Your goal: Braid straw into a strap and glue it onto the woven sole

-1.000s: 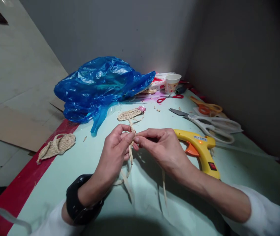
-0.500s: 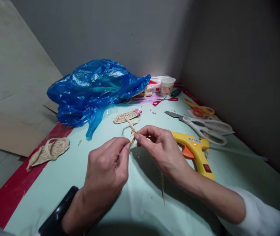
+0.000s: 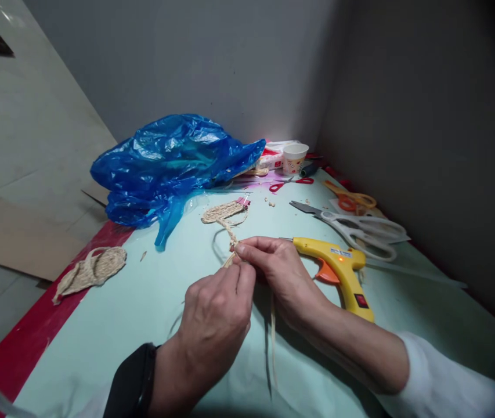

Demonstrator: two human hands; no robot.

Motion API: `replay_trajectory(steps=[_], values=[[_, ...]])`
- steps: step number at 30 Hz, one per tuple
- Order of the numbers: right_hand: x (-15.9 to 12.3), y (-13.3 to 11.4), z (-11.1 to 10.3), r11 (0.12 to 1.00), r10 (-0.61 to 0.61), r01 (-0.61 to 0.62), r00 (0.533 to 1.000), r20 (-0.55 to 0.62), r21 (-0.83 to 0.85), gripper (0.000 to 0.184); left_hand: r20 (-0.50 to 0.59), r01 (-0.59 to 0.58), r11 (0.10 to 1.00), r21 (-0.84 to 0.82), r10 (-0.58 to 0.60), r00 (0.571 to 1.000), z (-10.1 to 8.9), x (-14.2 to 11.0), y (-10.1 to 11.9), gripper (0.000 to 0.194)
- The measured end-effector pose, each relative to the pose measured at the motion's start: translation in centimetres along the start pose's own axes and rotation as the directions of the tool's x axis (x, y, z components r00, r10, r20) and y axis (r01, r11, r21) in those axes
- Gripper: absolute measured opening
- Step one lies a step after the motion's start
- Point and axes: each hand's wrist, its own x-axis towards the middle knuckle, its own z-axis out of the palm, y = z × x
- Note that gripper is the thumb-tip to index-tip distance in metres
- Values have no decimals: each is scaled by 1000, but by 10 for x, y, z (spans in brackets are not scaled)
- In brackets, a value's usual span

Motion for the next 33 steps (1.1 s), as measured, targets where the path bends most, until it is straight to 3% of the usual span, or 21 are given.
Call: replay_trajectory(steps=[2,4,5,7,9,11,15,17,21,24,26,29,31,33], values=[[-1,-2,-1,1000,-14,14,1000,-6,-14,17,22,41,984,-172,-38,999,-4,0,-2,15],[-2,-5,-2,999,-32,32,999,-5,-36,20,21,182,910,-374,-187,982,-8,2,-8,15],[-3,-6,-2,998,-43,42,999,-5,-53,20,32,291,842,-454,-311,950,-10,4,-13,16],[-5,-9,-2,996,-50,51,999,13,-79,21,206,508,616,-602,-495,844,-12,10,-21,15],[-7,-9,-1,996,-43,47,998,54,-73,22,444,611,308,-729,-466,765,-12,17,-26,16],[-8,-8,1,998,-33,38,995,98,-55,22,545,620,89,-780,-390,742,-10,21,-27,19],[-8,-5,2,999,-11,16,987,161,-32,24,660,626,-217,-749,-328,676,-6,19,-23,17],[-8,-7,2,999,-27,36,978,209,-40,24,700,630,-306,-714,-327,635,-6,17,-23,21],[-11,-15,-2,949,-108,177,961,254,-262,22,662,613,-264,-745,-402,632,-9,18,-26,21],[-15,-20,-5,778,-223,307,951,215,-548,18,620,617,-174,-768,-445,646,-12,20,-28,19],[-17,-21,-6,602,-294,354,932,213,-716,15,567,622,-55,-781,-478,671,-13,20,-27,19],[-19,-18,-6,362,-398,431,873,281,-826,19,430,607,211,-766,-534,728,-10,17,-24,21],[-21,-14,-5,281,-458,473,831,316,-835,17,296,565,401,-721,-559,775,-6,15,-21,23],[-22,-9,-2,258,-495,489,808,320,-833,15,194,528,521,-670,-564,803,-2,13,-18,23]])
